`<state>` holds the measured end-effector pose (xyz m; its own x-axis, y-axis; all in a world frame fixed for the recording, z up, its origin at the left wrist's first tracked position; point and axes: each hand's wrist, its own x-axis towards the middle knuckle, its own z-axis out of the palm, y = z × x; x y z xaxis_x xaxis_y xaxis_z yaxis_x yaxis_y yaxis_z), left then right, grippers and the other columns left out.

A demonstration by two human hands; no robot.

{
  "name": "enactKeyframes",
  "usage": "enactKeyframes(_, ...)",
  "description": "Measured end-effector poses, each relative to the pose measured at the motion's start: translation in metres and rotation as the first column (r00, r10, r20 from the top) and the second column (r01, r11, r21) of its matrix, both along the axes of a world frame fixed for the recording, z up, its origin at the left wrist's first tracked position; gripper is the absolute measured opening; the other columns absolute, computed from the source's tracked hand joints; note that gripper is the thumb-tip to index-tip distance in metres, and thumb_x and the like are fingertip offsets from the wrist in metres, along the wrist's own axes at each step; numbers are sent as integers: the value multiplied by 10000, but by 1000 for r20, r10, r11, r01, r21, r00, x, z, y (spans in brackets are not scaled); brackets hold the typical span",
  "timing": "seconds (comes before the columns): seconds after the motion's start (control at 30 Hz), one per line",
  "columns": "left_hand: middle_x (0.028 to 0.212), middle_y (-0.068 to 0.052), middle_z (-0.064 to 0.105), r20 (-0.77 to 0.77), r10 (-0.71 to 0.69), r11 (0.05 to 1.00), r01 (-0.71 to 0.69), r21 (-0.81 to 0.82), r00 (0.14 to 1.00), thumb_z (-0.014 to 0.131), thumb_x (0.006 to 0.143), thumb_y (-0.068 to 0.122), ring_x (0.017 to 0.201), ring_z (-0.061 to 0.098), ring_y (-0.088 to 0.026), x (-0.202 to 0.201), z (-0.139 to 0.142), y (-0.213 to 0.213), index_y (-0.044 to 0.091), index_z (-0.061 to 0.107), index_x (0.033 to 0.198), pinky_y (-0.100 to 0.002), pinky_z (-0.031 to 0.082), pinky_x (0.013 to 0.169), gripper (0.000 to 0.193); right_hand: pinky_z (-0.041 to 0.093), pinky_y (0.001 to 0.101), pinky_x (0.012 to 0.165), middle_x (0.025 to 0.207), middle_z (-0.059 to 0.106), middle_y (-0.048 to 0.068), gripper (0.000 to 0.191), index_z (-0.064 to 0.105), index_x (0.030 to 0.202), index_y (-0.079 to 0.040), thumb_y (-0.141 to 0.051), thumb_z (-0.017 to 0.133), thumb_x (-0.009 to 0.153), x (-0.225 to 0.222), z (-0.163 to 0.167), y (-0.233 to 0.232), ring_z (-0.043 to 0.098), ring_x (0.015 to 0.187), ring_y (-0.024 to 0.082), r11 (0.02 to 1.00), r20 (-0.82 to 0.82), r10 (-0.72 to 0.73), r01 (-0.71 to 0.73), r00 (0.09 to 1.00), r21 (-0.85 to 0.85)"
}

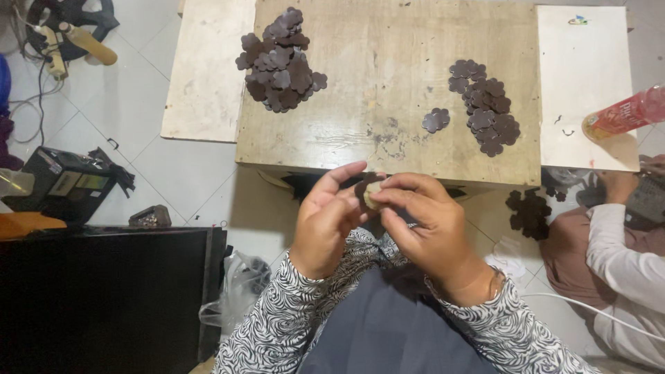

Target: The person sits on the floor and repeatedly picks up dark flower-shaped metal cutouts from a wooden board. Using a small rectangular sanding block, they rub the edges of each cutout and then place it back on the board. The process is repeated for multiple pieces throughout the clip.

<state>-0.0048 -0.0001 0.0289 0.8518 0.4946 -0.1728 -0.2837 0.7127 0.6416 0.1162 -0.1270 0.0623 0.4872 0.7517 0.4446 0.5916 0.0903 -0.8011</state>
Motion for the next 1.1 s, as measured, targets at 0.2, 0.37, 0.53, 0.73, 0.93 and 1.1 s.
enactKeyframes(0.2, 1292, -153, 670, -27, -39, 997, 41, 62, 999, 493, 1032, 36, 1148, 673, -196, 0, 7, -1, -75, 442, 1507, -364, 536, 1047, 491, 575, 347, 913, 1111, 737, 102, 233, 747, 1052, -56, 24, 763, 834, 8, 5, 0, 717, 1062, 256, 998, 197, -50, 56, 979, -26)
enactKeyframes(0.37, 1259, -136, 680, -143, -22, 990, 42, 135, 990, 487, 1019, 12, 1128, 665, -178, 2, 0, -3, -75, 507, 1453, -364, 547, 1003, 443, 592, 343, 927, 1132, 731, 85, 279, 711, 1149, -42, 61, 705, 891, 16, 15, 0, 734, 1040, 245, 980, 68, -196, 198, 978, -33)
enactKeyframes(0.53, 1327, -128, 677, -90, 72, 875, -20, 483, 993, 465, 1060, 13, 1227, 647, -147, 4, -7, -15, -98, 562, 1399, -291, 510, 1085, 370, 557, 404, 949, 1109, 707, 121, 339, 713, 1109, -42, 94, 720, 799, -1, 14, 7, 681, 1076, 326, 999, 341, -19, 8, 940, 33)
enactKeyframes(0.73, 1268, -124, 684, -158, 111, 913, -38, 405, 981, 492, 1040, 14, 1112, 665, -138, 4, -6, -18, -79, 574, 1383, -281, 567, 963, 365, 572, 376, 899, 1091, 698, 117, 311, 729, 1096, -55, 104, 713, 830, 8, 4, 11, 695, 1024, 304, 992, 263, -116, 123, 958, -9)
enactKeyframes(0.93, 1273, -132, 685, -85, 126, 924, -86, 372, 988, 486, 1052, 3, 1129, 676, -141, 4, -7, -15, -88, 587, 1365, -294, 569, 986, 341, 584, 358, 881, 1095, 707, 112, 254, 736, 1087, -45, 76, 732, 863, -1, 7, 7, 712, 1009, 277, 989, 175, -146, 141, 974, 41)
enactKeyframes(1.1, 1244, -143, 685, -99, 154, 930, -110, 349, 983, 483, 1053, 4, 1095, 679, -158, 4, -7, -20, -98, 586, 1362, -303, 574, 979, 342, 582, 358, 891, 1077, 721, 131, 231, 745, 1058, -39, 58, 750, 850, 3, 2, 19, 716, 1015, 294, 991, 248, -137, 133, 959, 30)
